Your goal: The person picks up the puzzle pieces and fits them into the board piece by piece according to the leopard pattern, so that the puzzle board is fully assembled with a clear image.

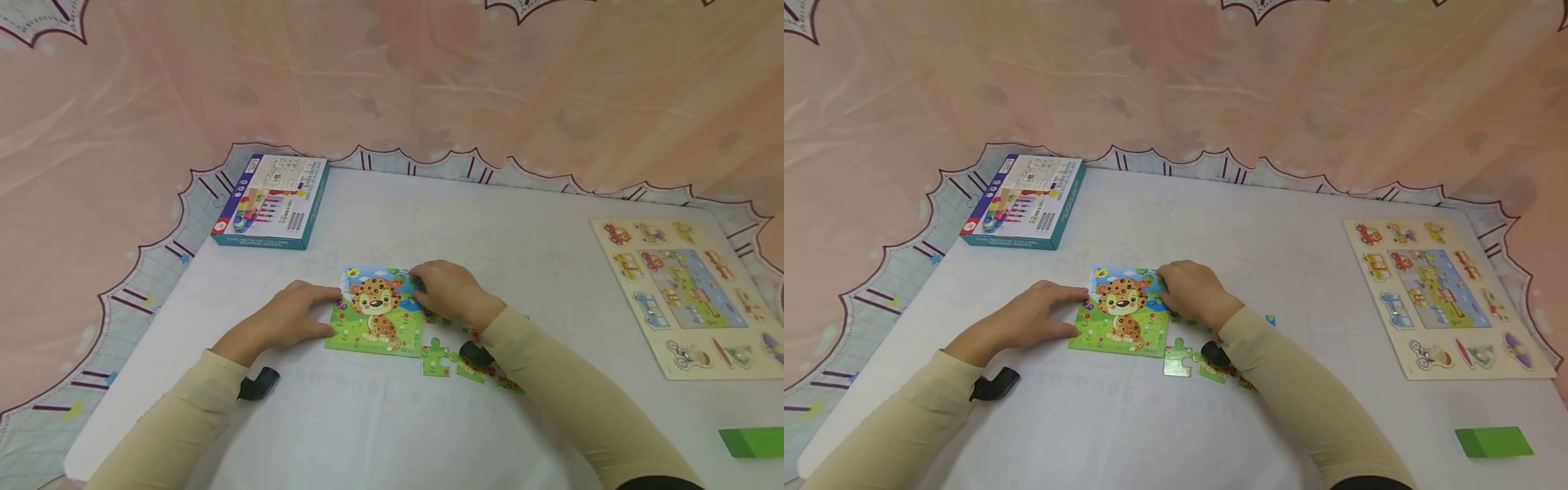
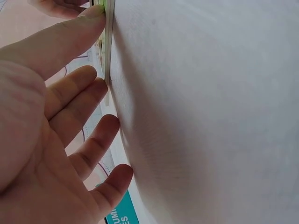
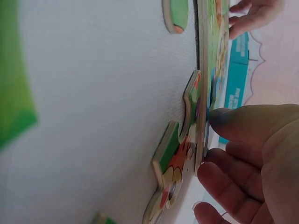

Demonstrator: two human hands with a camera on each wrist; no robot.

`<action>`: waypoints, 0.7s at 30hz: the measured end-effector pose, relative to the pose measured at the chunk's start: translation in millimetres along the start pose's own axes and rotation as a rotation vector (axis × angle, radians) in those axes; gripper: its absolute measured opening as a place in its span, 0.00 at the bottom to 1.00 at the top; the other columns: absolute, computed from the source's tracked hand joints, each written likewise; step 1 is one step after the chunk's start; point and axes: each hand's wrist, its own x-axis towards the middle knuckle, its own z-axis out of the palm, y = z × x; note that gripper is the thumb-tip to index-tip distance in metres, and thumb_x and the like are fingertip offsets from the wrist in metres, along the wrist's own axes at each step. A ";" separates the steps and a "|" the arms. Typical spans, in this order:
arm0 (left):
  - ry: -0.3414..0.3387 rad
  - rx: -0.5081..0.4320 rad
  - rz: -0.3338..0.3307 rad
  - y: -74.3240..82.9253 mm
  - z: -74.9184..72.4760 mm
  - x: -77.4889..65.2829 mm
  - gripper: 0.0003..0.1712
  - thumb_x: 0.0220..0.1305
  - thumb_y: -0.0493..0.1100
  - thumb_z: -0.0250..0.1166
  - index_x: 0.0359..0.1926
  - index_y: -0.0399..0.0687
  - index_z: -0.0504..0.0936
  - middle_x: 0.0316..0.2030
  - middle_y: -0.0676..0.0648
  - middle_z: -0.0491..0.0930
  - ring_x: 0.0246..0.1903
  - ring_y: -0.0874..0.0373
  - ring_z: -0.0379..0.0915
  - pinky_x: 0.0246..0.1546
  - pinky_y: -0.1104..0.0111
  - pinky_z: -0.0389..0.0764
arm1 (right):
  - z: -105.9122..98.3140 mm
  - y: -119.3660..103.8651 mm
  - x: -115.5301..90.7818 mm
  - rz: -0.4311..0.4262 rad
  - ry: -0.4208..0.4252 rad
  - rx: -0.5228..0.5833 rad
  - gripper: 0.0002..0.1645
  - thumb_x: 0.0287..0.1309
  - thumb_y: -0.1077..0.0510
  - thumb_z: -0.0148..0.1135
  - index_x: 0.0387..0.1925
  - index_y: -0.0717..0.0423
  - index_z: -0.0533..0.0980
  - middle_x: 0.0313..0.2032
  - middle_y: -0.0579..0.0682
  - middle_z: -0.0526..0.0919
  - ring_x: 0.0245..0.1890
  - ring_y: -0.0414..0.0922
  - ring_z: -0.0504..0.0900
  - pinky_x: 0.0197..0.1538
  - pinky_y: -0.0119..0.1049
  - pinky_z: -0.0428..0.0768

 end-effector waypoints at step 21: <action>0.006 -0.010 0.013 -0.8 0.0 0.2 0.36 0.58 0.46 0.75 0.67 0.46 0.76 0.63 0.43 0.75 0.64 0.41 0.63 0.64 0.43 0.65 | 1.9 -6.8 3.9 -0.013 0.008 0.018 0.26 0.68 0.52 0.63 0.62 0.61 0.76 0.58 0.55 0.81 0.61 0.53 0.76 0.62 0.47 0.74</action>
